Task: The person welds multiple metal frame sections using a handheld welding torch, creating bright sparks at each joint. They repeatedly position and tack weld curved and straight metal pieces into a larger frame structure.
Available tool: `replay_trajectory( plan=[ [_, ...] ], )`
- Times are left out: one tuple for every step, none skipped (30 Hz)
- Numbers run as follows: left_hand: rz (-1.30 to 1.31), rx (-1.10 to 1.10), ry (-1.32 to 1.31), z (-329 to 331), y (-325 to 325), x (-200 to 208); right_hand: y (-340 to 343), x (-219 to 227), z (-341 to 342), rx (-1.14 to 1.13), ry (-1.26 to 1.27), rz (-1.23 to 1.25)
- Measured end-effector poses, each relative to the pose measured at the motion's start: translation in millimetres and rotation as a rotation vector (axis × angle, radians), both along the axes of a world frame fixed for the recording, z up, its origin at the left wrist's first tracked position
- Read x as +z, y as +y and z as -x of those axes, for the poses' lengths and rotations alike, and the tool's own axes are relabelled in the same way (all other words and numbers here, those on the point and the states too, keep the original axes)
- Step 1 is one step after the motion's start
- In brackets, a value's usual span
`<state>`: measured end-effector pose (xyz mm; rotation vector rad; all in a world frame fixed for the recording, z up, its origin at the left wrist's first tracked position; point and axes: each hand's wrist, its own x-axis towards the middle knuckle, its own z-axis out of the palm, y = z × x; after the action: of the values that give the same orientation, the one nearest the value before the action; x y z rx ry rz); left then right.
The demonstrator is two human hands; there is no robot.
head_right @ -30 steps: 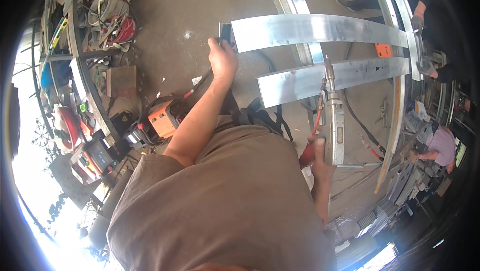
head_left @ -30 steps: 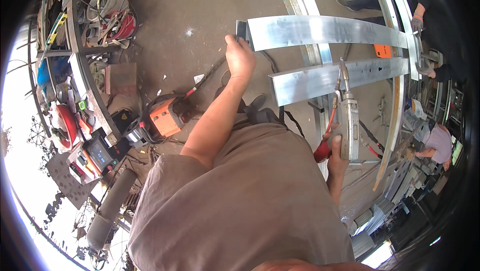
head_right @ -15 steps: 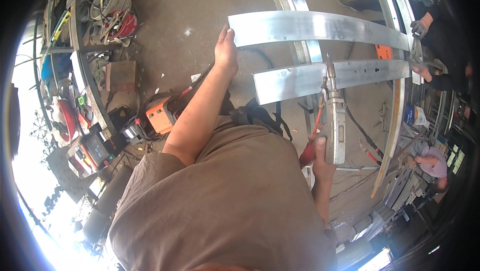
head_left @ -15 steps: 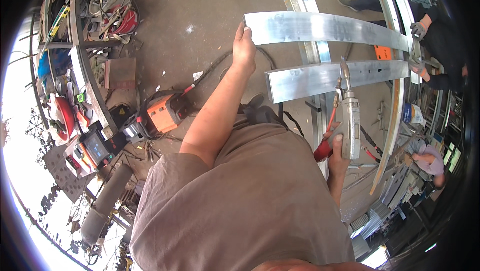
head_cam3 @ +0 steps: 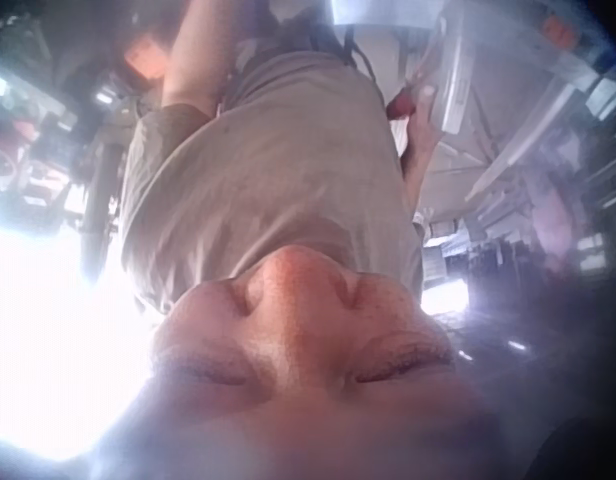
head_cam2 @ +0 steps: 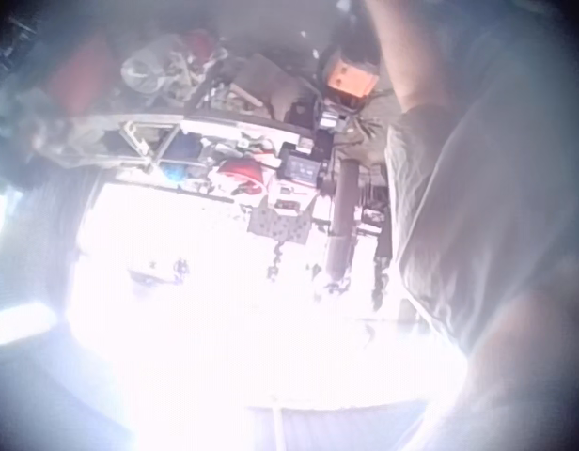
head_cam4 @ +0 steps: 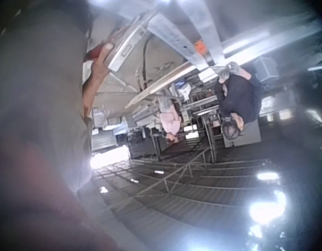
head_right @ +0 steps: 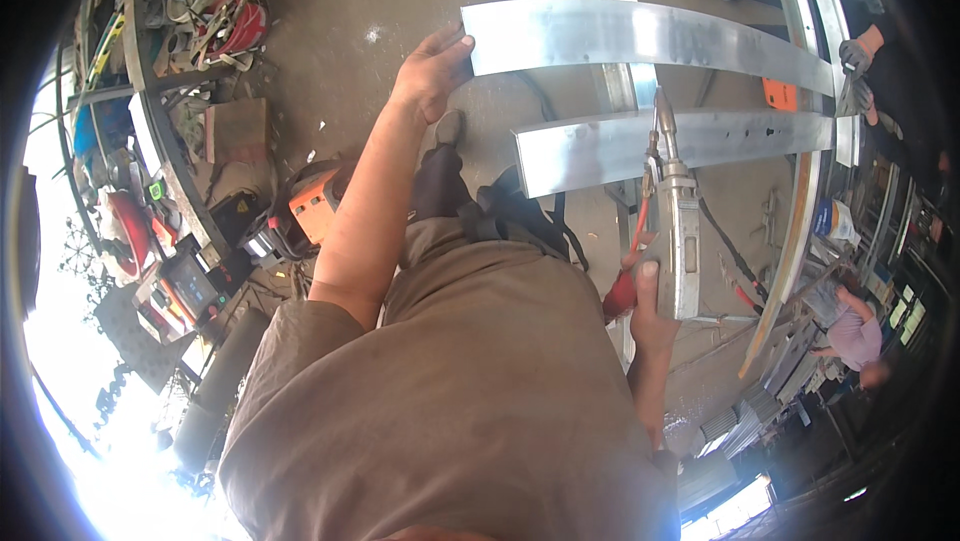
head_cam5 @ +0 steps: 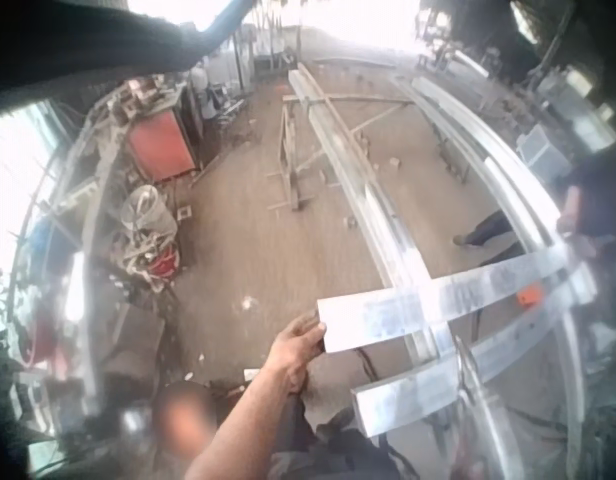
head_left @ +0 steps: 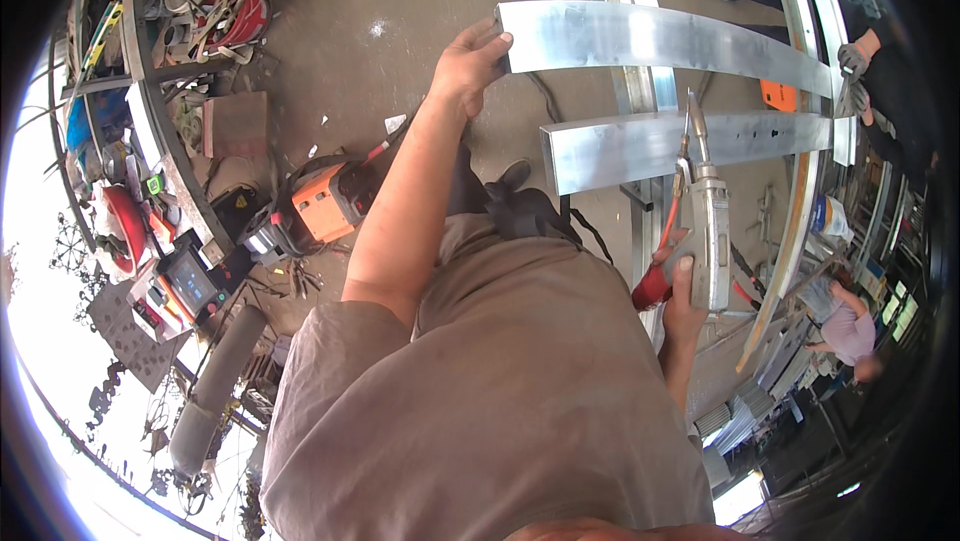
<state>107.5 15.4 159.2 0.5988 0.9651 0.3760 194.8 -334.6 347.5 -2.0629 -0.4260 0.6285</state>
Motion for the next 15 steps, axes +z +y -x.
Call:
replay_trajectory(
  plan=[
    [0.007, -0.009, 0.004, 0.3, 0.6, 0.1, 1.7, -0.1, 0.5, 0.006, 0.003, 0.007],
    [0.015, -0.013, 0.009, 0.5, 1.1, 0.2, 3.5, -0.3, 1.0, 0.005, 0.009, 0.017],
    [0.015, -0.02, 0.0, 0.7, 1.3, 0.1, 4.9, -0.5, 1.3, 0.004, 0.015, 0.023],
    [0.016, -0.02, -0.009, 1.0, 1.4, -0.2, 6.4, -0.6, 1.5, 0.003, 0.012, 0.029],
    [0.017, -0.02, -0.017, 1.3, 1.4, -0.7, 7.5, -0.8, 1.6, 0.003, 0.009, 0.034],
    [0.02, -0.017, -0.025, 1.6, 1.3, -1.3, 8.6, -1.2, 1.5, 0.0, 0.016, 0.031],
    [0.022, -0.013, -0.034, 2.0, 1.1, -2.1, 9.6, -1.6, 1.2, 0.009, 0.004, 0.034],
    [0.029, -0.01, -0.037, 2.3, 0.8, -3.0, 10.4, -2.1, 0.8, 0.014, 0.003, 0.032],
    [0.014, -0.023, -0.043, 2.7, 0.6, -3.9, 11.0, -2.3, 0.5, 0.015, 0.019, 0.025],
    [0.006, -0.035, -0.043, 3.0, 0.2, -4.9, 11.4, -2.6, -0.1, 0.028, 0.01, 0.037],
    [-0.005, -0.048, -0.043, 3.1, -0.2, -5.8, 11.8, -2.5, -0.8, 0.039, 0.016, 0.041],
    [-0.023, -0.049, -0.04, 3.2, -0.8, -6.7, 12.2, -2.8, -1.3, 0.042, 0.023, 0.037],
    [-0.042, -0.05, -0.036, 3.0, -1.6, -7.3, 12.8, -3.2, -1.7, 0.047, 0.022, 0.044],
    [-0.057, -0.044, -0.025, 2.7, -2.6, -7.8, 13.4, -3.3, -1.6, 0.044, 0.024, 0.045],
    [-0.068, -0.039, -0.027, 2.3, -3.7, -7.9, 14.2, -3.7, -1.5, 0.039, 0.029, 0.042]
  ],
)
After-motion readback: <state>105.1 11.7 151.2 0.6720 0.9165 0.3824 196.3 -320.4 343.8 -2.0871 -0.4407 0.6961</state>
